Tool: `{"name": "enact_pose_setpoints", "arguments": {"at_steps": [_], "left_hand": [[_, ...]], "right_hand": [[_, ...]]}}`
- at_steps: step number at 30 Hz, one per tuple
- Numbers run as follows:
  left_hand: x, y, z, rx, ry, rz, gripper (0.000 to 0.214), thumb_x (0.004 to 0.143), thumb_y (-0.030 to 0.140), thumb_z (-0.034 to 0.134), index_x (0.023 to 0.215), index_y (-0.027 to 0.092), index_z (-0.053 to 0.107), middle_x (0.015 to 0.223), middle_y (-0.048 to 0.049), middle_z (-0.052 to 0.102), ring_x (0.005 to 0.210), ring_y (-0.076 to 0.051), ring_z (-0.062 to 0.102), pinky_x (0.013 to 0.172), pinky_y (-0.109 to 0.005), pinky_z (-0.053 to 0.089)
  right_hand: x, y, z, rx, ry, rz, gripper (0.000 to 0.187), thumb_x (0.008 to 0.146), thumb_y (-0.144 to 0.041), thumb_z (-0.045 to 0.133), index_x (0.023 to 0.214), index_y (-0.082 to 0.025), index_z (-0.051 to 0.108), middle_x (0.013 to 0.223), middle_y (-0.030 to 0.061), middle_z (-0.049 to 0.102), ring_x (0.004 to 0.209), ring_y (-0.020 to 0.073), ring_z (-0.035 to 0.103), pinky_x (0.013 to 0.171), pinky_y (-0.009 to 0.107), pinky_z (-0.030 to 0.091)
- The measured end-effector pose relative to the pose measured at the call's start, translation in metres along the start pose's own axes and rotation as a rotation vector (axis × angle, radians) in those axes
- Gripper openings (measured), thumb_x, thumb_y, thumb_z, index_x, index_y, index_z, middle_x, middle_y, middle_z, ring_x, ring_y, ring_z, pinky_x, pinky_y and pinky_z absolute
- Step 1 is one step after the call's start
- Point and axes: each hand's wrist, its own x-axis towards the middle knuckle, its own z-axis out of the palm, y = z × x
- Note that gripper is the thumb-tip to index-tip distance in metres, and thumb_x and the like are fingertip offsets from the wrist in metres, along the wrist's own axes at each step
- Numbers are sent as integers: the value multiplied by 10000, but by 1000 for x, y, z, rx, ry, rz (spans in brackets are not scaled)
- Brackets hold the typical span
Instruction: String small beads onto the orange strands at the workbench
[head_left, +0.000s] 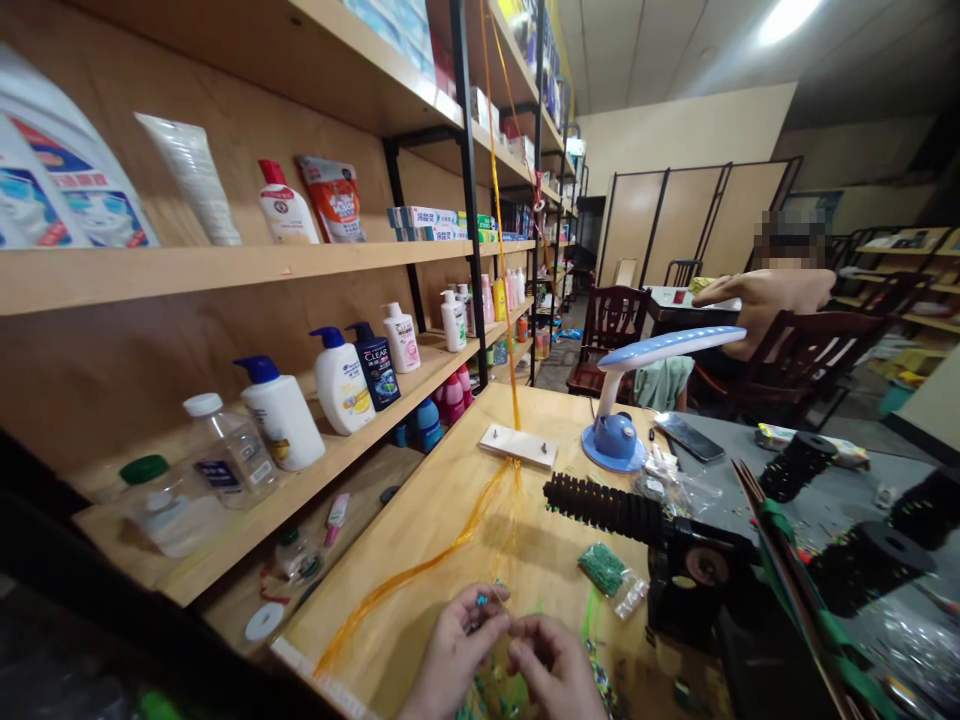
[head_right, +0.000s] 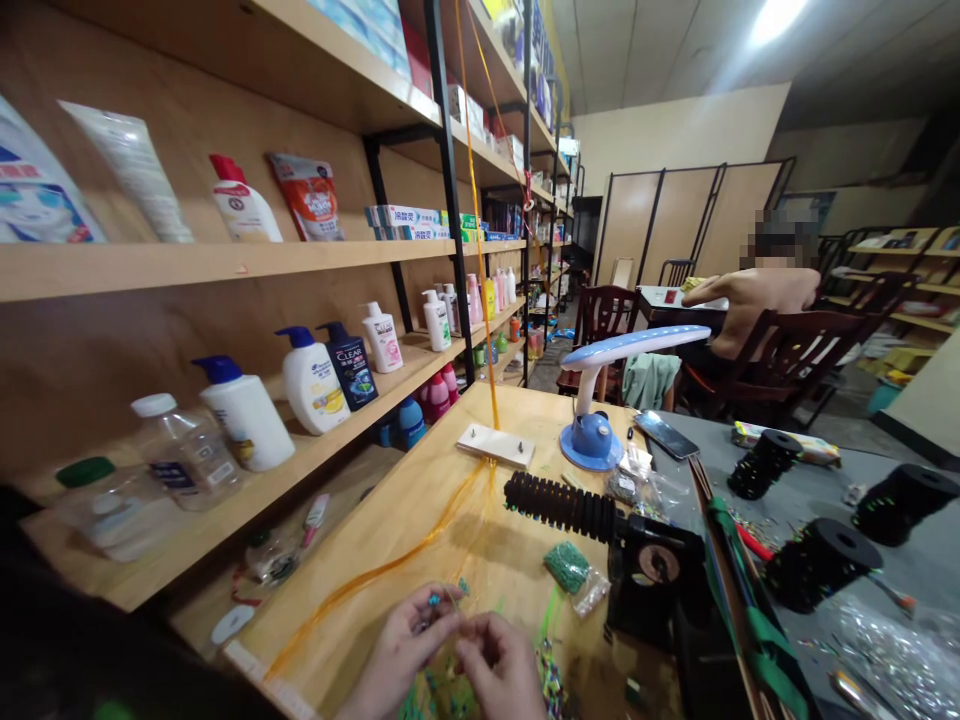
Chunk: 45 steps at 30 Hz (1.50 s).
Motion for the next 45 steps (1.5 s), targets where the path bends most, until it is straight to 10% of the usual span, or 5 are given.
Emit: {"name": "enact_pose_setpoints", "arguments": {"at_steps": [45], "left_hand": [[18,-1,2,92,28,138,431,625,416,831,960,160,740,696,-19,671,691,-201,618,680,-301,485]], "right_hand": [[24,8,-7,-349,42,-8,207,803,-357,605,763,-179,703,677,49,748,632,205,661,587,252,446]]}}
